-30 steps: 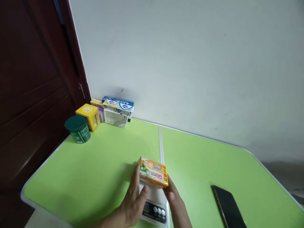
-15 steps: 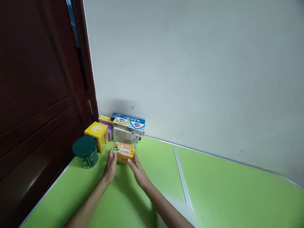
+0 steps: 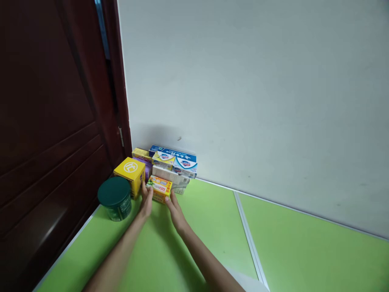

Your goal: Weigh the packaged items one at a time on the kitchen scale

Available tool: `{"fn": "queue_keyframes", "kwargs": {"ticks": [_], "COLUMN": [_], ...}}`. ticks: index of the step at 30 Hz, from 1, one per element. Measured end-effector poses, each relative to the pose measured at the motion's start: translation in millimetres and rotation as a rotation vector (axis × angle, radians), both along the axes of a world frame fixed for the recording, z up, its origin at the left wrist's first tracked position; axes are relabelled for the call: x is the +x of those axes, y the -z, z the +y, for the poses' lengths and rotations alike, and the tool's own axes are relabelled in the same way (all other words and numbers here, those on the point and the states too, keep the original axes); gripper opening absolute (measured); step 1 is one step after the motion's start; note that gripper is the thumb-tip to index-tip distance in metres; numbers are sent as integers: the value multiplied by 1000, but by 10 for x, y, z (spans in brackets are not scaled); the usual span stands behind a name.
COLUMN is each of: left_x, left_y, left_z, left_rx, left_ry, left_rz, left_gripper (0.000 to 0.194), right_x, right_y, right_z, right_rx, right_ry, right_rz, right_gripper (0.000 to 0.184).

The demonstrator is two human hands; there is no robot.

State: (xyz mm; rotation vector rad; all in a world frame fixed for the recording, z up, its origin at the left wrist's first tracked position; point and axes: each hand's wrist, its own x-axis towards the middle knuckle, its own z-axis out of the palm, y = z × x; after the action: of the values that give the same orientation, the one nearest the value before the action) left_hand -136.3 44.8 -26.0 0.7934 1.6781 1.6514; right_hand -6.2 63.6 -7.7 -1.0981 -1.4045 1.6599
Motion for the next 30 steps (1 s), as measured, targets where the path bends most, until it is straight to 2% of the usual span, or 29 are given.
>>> {"fn": "queue_keyframes", "kwargs": {"ticks": [3, 5, 9, 11, 14, 17, 19, 21, 24, 26, 28, 30], "left_x": [210, 388, 594, 509, 139, -326, -577, -759, -965, -1107, -1249, -1351], "left_y": [35, 51, 20, -45, -173, -261, -269, -249, -251, -323, -452, -592], "left_z": [-278, -613, -1388, -1688, -1940, -1977, -1917, -1816, -1635, -1518, -1422, -1372], "left_rx": [-83, -125, -165, -159, -118, -64, -49, -57, -80, -91, -103, -112], "left_ry": [-1, 33, 233, 255, 54, -133, -186, -194, -111, -4, 88, 146], "left_rz": [-36, -65, -78, -32, 89, 191, 224, 237, 290, 326, 324, 306], "left_gripper": [82, 80, 57, 47, 42, 40, 44, 59, 91, 105, 106, 96], "right_x": [265, 486, 752, 707, 446, 95, -132, -351, -677, -879, -1035, -1112], "right_y": [-54, -104, -187, -205, -198, -152, -111, -76, -61, -79, -109, -144], "right_z": [-144, -313, -662, -778, -870, -908, -921, -907, -803, -691, -591, -547], "right_rx": [-41, -36, -26, -5, 39, 75, 103, 137, 193, 225, 270, 325], "right_ry": [7, -90, -575, -724, -699, -625, -571, -498, -378, -328, -319, -333], "right_rz": [-71, -125, -153, -166, -169, -79, -37, -27, -32, -20, 22, 74], "right_gripper": [109, 93, 56, 47, 45, 50, 54, 62, 78, 86, 89, 89]}}
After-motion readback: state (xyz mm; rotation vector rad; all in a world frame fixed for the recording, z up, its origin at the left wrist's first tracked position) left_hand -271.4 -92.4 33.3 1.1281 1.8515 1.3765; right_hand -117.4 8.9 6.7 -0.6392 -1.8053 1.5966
